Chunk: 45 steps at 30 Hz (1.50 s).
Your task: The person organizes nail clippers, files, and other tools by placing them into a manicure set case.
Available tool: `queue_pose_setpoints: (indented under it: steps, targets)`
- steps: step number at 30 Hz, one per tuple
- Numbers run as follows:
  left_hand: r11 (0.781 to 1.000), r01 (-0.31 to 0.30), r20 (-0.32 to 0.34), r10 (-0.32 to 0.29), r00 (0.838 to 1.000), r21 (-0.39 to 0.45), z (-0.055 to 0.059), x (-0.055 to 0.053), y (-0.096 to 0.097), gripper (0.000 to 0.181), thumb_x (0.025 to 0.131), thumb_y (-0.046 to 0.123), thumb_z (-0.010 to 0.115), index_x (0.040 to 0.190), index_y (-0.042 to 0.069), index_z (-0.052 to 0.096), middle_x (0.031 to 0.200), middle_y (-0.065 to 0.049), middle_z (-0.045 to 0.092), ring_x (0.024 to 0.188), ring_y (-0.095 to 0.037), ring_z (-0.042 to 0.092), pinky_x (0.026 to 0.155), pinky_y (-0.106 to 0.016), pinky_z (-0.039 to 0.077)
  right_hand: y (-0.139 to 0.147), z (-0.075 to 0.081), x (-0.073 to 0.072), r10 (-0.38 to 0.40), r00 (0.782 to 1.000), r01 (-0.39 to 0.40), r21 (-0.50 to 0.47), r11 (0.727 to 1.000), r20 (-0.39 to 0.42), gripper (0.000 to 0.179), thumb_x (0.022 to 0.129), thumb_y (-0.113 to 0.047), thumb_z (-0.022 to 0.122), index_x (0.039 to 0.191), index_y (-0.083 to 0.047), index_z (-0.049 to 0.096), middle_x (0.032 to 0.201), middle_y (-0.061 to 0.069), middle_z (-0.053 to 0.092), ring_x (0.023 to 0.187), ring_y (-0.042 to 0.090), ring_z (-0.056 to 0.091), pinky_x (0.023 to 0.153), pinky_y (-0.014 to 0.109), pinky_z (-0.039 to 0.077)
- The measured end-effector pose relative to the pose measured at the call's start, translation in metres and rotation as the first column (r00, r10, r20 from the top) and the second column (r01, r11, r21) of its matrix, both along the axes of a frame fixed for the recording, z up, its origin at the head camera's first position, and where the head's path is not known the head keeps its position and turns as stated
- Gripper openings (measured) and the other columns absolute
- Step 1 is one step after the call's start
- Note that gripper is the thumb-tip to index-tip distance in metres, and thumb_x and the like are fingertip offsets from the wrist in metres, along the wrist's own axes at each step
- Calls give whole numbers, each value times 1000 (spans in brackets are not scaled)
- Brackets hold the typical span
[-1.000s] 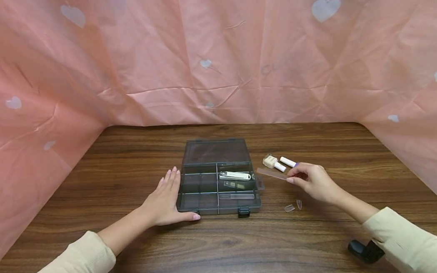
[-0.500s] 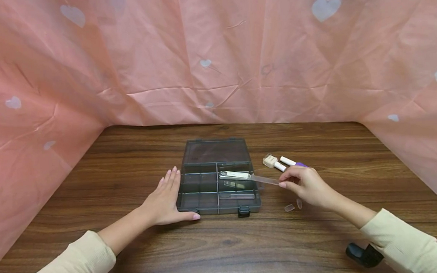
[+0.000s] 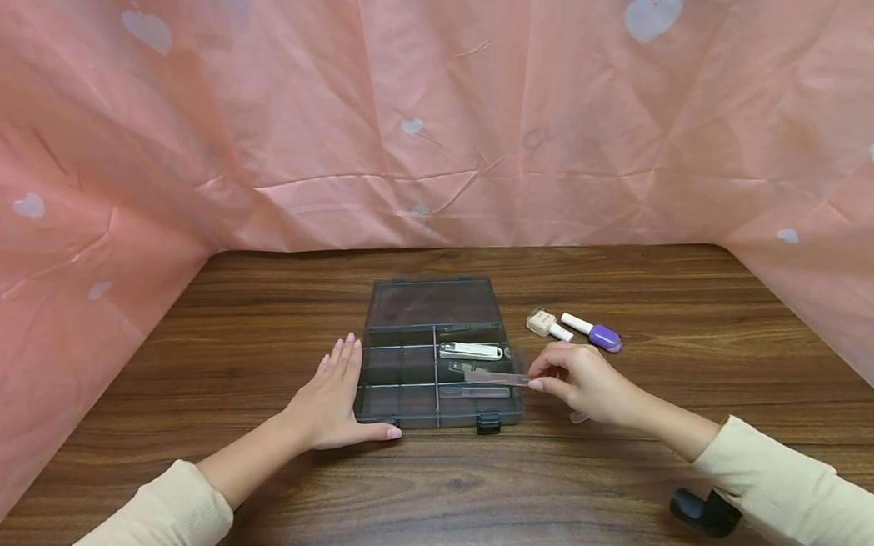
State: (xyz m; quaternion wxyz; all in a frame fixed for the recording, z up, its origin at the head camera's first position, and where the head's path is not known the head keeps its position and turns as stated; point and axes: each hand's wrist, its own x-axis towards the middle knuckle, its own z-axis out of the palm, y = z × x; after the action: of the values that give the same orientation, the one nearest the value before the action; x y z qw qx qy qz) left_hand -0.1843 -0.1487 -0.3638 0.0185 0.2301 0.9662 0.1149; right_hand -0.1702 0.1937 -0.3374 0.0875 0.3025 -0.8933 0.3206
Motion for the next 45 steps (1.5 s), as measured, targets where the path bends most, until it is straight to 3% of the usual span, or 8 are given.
queue_pose_setpoints:
  steps: [13, 19, 27, 34, 39, 45]
  targets:
    - [1000, -2, 16, 3, 1000, -3, 1, 0, 2, 124, 66, 73, 61, 145, -8, 11, 153, -26, 7, 143, -38, 8, 115, -50, 17, -21, -4, -3, 115, 993, -114, 30, 993, -29, 4, 79, -4, 70, 79, -2, 66, 73, 0, 61, 66, -2, 44, 55, 19, 42]
    - [1000, -4, 17, 4, 1000, -2, 1, 0, 2, 124, 66, 73, 61, 145, -8, 11, 153, -26, 7, 143, -38, 8, 115, -50, 17, -28, 0, -3, 141, 989, -133, 133, 982, -50, 4, 80, -5, 69, 77, -2, 67, 74, -1, 62, 70, 7, 53, 61, 21, 45]
    - [1000, -10, 9, 10, 1000, 5, 0, 0, 1, 124, 66, 72, 62, 145, -9, 12, 153, -26, 9, 143, -38, 9, 115, -50, 17, -36, 4, -8, 191, 982, -186, 259, 948, 6, 6, 78, -1, 69, 73, -4, 68, 71, 0, 64, 68, 8, 58, 60, 19, 48]
    - [1000, -8, 4, 8, 1000, 5, 0, 0, 1, 124, 66, 73, 62, 145, -8, 12, 153, -27, 9, 143, -38, 9, 115, -50, 18, -39, 6, -12, 160, 985, -171, 298, 939, 59, 6, 78, -4, 71, 72, -6, 69, 71, -1, 65, 68, 3, 56, 58, 16, 46]
    - [1000, -9, 1, 9, 1000, 4, 0, 0, 1, 124, 66, 73, 62, 145, -9, 12, 153, -27, 9, 143, -38, 9, 115, -50, 17, -36, 4, -14, 158, 986, -168, 277, 946, 59, 4, 79, -5, 70, 75, -4, 70, 73, 0, 67, 70, 6, 59, 61, 19, 48]
    - [1000, -7, 1, 7, 1000, 2, 0, 0, 0, 124, 66, 73, 61, 145, -9, 12, 153, -27, 8, 143, -38, 8, 115, -50, 17, -27, 2, -13, 141, 990, -140, 102, 985, -6, 4, 81, -2, 67, 79, -2, 70, 76, 2, 66, 67, 2, 53, 57, 19, 46]
